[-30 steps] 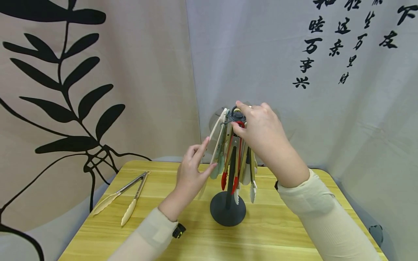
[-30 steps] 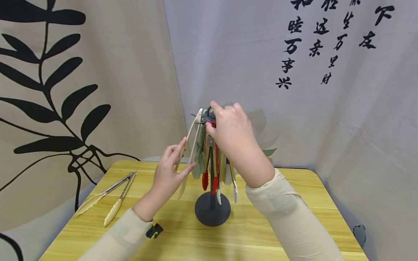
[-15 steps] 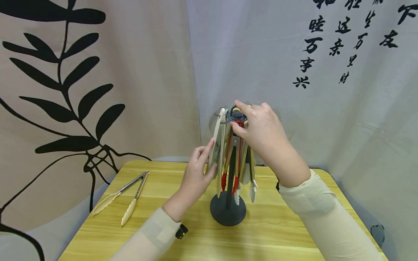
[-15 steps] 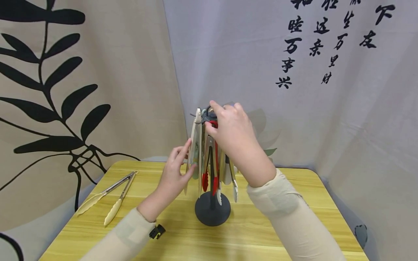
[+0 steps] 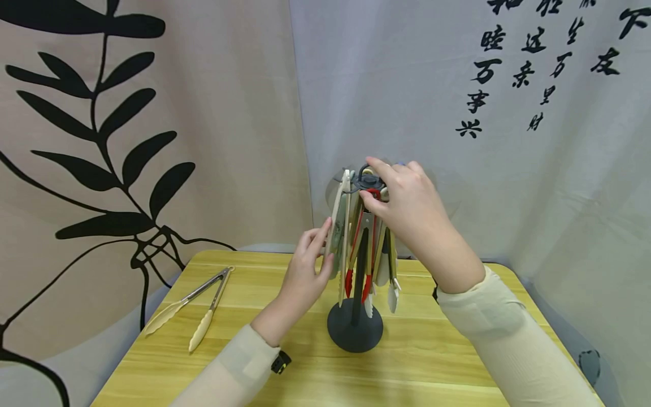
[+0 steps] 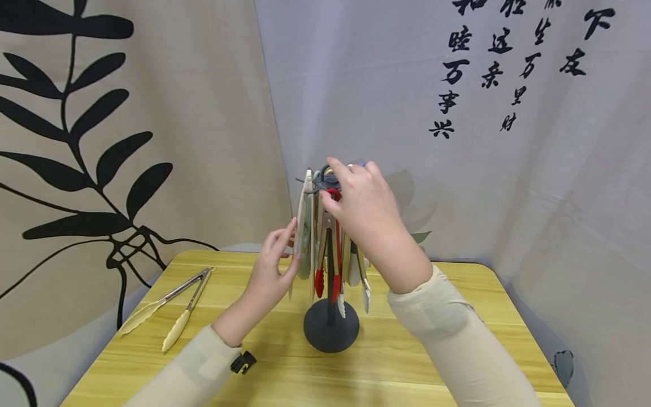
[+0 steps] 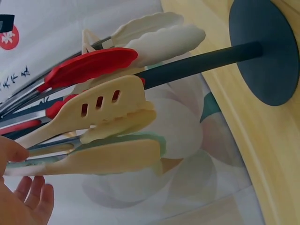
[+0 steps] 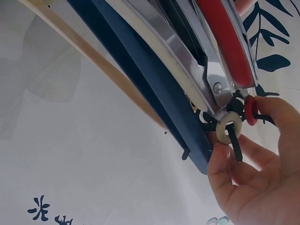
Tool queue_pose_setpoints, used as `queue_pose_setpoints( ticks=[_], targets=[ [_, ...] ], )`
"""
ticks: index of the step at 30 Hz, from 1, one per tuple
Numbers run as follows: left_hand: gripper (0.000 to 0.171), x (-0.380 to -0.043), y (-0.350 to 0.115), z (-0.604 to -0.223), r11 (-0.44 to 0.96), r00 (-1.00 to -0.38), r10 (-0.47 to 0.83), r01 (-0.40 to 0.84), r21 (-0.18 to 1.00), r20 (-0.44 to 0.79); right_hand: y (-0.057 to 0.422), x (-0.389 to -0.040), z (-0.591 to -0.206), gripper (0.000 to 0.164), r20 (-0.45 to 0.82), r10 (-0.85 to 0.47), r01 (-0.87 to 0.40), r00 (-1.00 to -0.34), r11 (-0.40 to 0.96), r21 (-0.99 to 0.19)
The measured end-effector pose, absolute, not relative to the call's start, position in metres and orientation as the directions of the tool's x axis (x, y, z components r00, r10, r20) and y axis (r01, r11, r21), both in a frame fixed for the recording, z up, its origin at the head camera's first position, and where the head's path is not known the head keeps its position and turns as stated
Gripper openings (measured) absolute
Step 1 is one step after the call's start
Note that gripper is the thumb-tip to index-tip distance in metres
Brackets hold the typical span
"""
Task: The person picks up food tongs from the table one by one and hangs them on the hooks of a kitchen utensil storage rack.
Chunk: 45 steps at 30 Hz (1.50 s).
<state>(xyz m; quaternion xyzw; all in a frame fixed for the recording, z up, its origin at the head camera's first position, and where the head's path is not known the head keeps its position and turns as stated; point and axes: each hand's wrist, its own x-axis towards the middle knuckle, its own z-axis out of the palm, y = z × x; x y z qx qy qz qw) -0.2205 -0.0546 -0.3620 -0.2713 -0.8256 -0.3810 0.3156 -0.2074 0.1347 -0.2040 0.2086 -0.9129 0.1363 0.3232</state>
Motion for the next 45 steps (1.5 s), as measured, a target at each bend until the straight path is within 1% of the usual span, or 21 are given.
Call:
queue_pose_setpoints(
  ticks=[4, 9, 13, 20, 27, 32, 37, 41, 45],
  targets=[
    [0.076, -0.221, -0.059, -0.365, 0.546, -0.683, 0.197, 0.673, 0.500, 0.704, 0.136, -0.207, -0.206, 0.055, 0.678, -0.296, -0.478, -0.673, 0.873, -0.093],
    [0.079, -0.221, -0.067, -0.368, 0.536, -0.707, 0.176, 0.653, 0.536, 0.685, 0.138, -0.207, -0.209, 0.064, 0.709, -0.297, -0.473, -0.640, 0.879, -0.058],
    [0.079, -0.222, -0.076, -0.372, 0.531, -0.724, 0.157, 0.635, 0.561, 0.671, 0.139, -0.206, -0.211, 0.067, 0.716, -0.289, -0.466, -0.635, 0.883, -0.057],
    [0.077, -0.220, -0.090, -0.380, 0.541, -0.777, 0.150, 0.582, 0.607, 0.611, 0.138, -0.204, -0.213, 0.064, 0.725, -0.273, -0.461, -0.633, 0.884, -0.070],
    [0.077, -0.218, -0.114, -0.397, 0.613, -0.843, 0.123, 0.479, 0.628, 0.523, 0.145, -0.208, -0.209, 0.063, 0.696, -0.327, -0.483, -0.639, 0.875, -0.033],
    [0.075, -0.218, -0.133, -0.410, 0.648, -0.885, 0.114, 0.411, 0.642, 0.452, 0.155, -0.215, -0.206, 0.064, 0.652, -0.372, -0.538, -0.661, 0.840, -0.067],
    [0.075, -0.217, -0.149, -0.419, 0.679, -0.903, 0.114, 0.375, 0.631, 0.414, 0.164, -0.220, -0.201, 0.062, 0.599, -0.416, -0.580, -0.684, 0.808, -0.101],
    [0.074, -0.219, -0.160, -0.425, 0.699, -0.913, 0.106, 0.350, 0.624, 0.393, 0.172, -0.226, -0.196, 0.057, 0.556, -0.477, -0.650, -0.681, 0.744, -0.157],
    [0.073, -0.221, -0.171, -0.430, 0.712, -0.926, 0.093, 0.319, 0.625, 0.367, 0.181, -0.233, -0.192, 0.053, 0.519, -0.526, -0.709, -0.674, 0.658, -0.253]
  ],
)
